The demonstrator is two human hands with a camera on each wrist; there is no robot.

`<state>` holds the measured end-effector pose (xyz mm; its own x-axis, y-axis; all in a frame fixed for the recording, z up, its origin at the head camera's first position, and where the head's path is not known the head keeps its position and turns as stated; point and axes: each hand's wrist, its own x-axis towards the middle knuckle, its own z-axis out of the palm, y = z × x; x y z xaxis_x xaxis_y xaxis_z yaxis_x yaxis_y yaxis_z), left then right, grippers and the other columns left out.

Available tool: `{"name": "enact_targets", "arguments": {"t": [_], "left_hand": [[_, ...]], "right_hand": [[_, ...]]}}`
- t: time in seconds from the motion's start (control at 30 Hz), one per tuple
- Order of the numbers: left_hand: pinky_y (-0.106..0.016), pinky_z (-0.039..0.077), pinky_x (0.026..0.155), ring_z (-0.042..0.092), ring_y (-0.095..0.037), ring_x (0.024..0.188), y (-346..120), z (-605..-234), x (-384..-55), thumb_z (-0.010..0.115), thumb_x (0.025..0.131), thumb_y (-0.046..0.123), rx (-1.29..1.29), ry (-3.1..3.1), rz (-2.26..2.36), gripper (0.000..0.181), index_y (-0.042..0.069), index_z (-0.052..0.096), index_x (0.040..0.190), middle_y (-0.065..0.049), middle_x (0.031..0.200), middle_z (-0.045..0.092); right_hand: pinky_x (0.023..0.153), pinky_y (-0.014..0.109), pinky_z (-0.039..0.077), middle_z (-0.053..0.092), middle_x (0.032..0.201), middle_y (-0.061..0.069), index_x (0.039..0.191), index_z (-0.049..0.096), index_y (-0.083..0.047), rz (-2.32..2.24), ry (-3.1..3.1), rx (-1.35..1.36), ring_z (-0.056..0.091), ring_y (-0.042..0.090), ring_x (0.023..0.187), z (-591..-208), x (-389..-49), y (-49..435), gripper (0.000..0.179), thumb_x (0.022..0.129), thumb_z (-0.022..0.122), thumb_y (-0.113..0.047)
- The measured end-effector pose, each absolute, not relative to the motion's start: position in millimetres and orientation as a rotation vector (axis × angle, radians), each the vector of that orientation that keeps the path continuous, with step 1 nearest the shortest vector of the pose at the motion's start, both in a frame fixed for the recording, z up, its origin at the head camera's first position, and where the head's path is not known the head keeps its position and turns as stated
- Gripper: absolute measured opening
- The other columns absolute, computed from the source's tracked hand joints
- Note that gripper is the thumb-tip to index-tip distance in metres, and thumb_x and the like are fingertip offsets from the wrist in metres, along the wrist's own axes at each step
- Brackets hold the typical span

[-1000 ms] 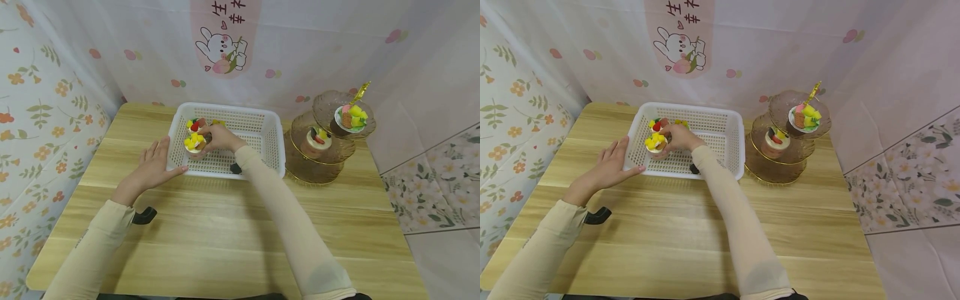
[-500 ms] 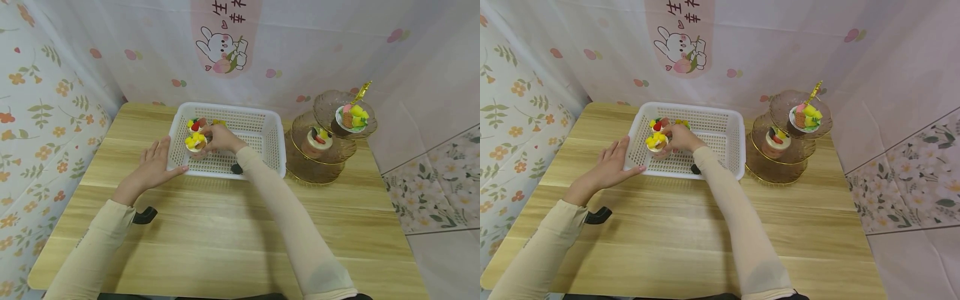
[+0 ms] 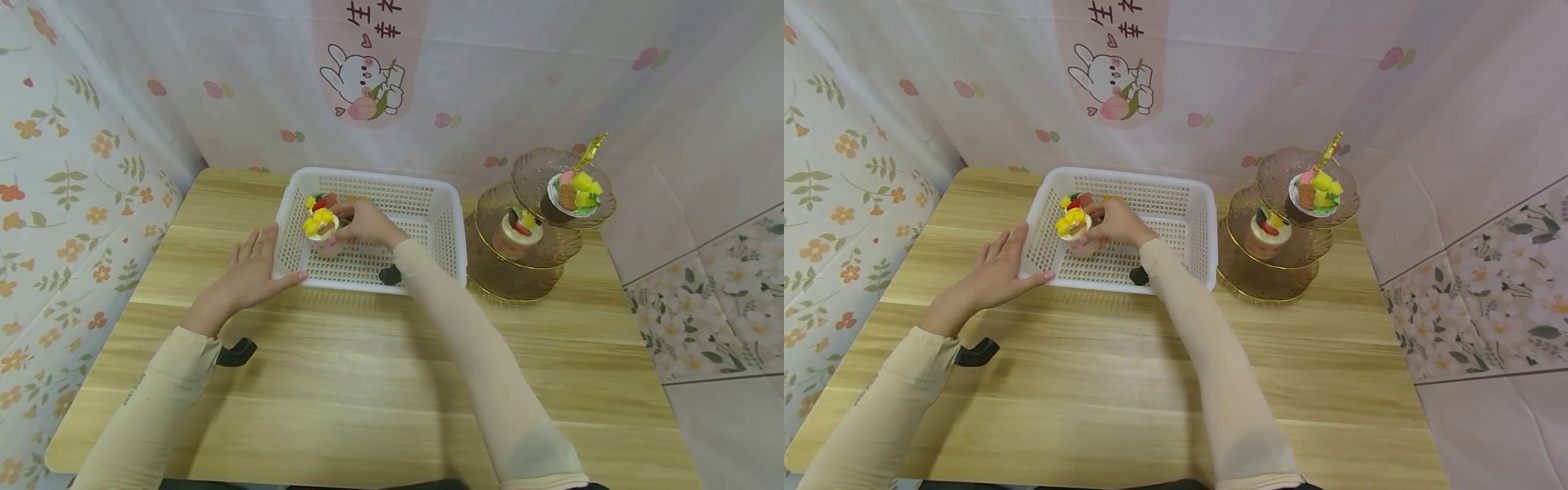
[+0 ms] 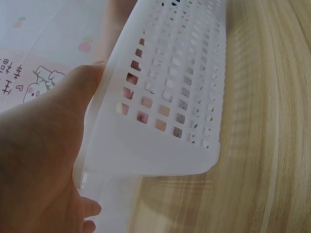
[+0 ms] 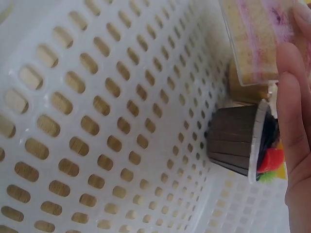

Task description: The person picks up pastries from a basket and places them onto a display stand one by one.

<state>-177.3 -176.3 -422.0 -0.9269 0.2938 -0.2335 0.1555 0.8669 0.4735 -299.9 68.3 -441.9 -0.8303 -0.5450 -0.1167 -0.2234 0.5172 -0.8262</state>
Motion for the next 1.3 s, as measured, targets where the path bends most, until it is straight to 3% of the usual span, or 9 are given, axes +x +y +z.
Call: {"name": "enact_targets", "arguments": {"t": [0.27,0.43,0.6,0.77,0.97,1.3], "left_hand": [[-0.072,-0.005,0.116,-0.008,-0.049,0.152,-176,-421,-177,0.051,0.09,0.069,0.353,2.745,0.661,0.114,0.002,-0.012,0.157,-0.022,0.167,-0.005],[-0.072,-0.005,0.116,-0.007,-0.05,0.152,-175,-421,-176,0.052,0.09,0.069,0.347,2.747,0.662,0.114,0.002,-0.013,0.157,-0.026,0.166,-0.003],[-0.073,-0.004,0.116,-0.007,-0.05,0.152,-175,-421,-176,0.052,0.09,0.07,0.347,2.751,0.662,0.115,0.003,-0.013,0.157,-0.025,0.166,-0.003],[-0.073,-0.004,0.116,-0.006,-0.051,0.152,-176,-423,-177,0.052,0.089,0.071,0.346,2.751,0.669,0.116,0.004,-0.014,0.157,-0.024,0.166,-0.004],[-0.072,-0.003,0.116,-0.004,-0.051,0.151,-176,-425,-177,0.052,0.088,0.072,0.336,2.755,0.672,0.117,0.005,-0.014,0.157,-0.024,0.166,-0.002],[-0.072,-0.004,0.116,-0.007,-0.051,0.151,-175,-424,-176,0.052,0.088,0.072,0.334,2.745,0.666,0.118,0.005,-0.016,0.157,-0.026,0.165,-0.003]], "right_hand": [[0.065,0.031,0.06,0.071,0.12,0.006,0.132,0.062,-0.011,-1.401,2.382,-0.601,0.066,0.015,0.077,-430,-300,79,0.06,0.078,0.085,-0.024],[0.073,0.04,0.062,0.068,0.125,0.01,0.136,0.059,-0.008,-1.493,2.372,-0.528,0.07,0.022,0.079,-416,-294,86,0.065,0.078,0.085,-0.025],[0.077,0.048,0.061,0.068,0.127,0.012,0.137,0.058,-0.008,-1.619,2.341,-0.483,0.071,0.03,0.072,-405,-287,95,0.067,0.078,0.085,-0.024],[0.064,0.037,0.061,0.069,0.126,0.01,0.132,0.063,-0.012,-1.715,2.362,-0.521,0.068,0.026,0.061,-393,-281,105,0.058,0.079,0.084,-0.022],[0.048,0.025,0.049,0.067,0.13,0.004,0.134,0.062,-0.017,-1.755,2.457,-0.497,0.052,0.015,0.044,-376,-270,119,0.061,0.078,0.085,-0.026],[0.045,0.025,0.045,0.066,0.132,0.004,0.133,0.062,-0.018,-1.778,2.563,-0.431,0.046,0.013,0.041,-368,-243,149,0.059,0.079,0.084,-0.029]]}}
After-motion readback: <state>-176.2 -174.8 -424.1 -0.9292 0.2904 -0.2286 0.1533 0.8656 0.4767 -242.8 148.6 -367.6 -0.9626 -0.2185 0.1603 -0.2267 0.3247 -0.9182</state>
